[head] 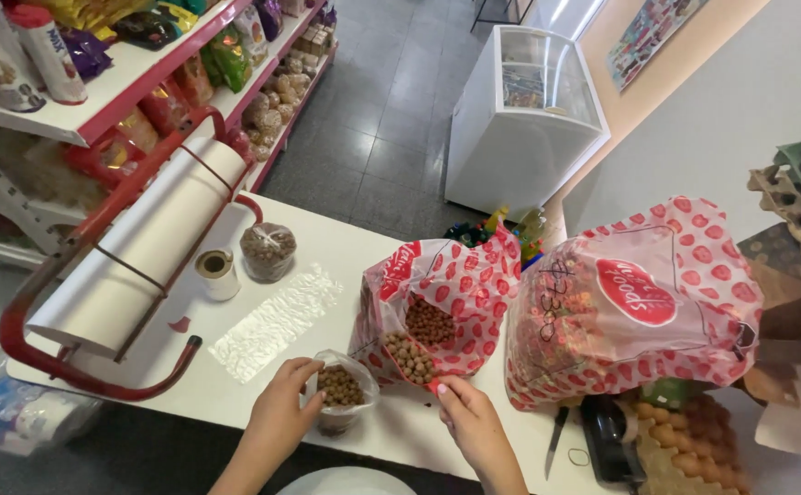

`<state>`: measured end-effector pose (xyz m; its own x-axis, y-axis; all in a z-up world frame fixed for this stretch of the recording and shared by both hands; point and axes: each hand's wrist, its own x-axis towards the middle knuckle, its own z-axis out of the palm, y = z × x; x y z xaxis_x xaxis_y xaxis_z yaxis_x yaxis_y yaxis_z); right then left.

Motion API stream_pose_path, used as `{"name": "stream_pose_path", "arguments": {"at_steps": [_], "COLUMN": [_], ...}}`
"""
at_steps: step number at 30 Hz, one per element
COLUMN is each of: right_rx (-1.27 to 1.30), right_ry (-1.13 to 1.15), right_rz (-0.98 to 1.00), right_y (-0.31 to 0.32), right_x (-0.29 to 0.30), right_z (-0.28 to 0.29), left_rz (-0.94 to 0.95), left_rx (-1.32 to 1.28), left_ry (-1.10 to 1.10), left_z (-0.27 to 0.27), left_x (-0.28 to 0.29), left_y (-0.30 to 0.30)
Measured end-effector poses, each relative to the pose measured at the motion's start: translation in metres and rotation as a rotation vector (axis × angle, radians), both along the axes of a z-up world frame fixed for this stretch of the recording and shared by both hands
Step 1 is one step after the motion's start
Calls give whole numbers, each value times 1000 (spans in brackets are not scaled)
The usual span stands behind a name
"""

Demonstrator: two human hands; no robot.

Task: Packaging small bulk items into plastic bags using a scoop and a manual bag sealer.

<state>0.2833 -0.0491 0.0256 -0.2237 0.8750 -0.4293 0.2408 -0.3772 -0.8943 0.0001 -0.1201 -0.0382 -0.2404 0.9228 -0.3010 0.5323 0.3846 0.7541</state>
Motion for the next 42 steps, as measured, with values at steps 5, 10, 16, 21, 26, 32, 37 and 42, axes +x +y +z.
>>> {"name": "stream_pose_path", "arguments": {"at_steps": [5, 10, 16, 21, 26, 32, 37, 42], "right_rx": [33, 199, 1018, 1228, 967, 606, 477, 430], "right_ry": [-160, -591, -1155, -1212, -1105, -744, -656, -640], "right_rz": [168, 487, 610, 553, 472, 115, 5, -17], "right_y": [-9, -9, -24, -22, -37, -43, -46, -47], "right_x": [-28, -63, -77, -66, -23, 8, 11, 13], "right_z": [-15, -13, -64, -63, -12, 4, -7, -4], "left_rz": [37, 36, 25, 89, 277, -11, -145, 50], "left_rx": [119, 137, 133, 184, 253, -1, 112, 323], "left_ry": [-147, -194, -183, -318, -244, 90, 298, 127], "left_z": [-4, 1, -2, -7, -8, -91, -138, -75], "left_x": [2, 6, 7, 1, -39, -42, -32, -37], "left_y": [2, 3, 1, -1, -10, -35, -29, -12]}}
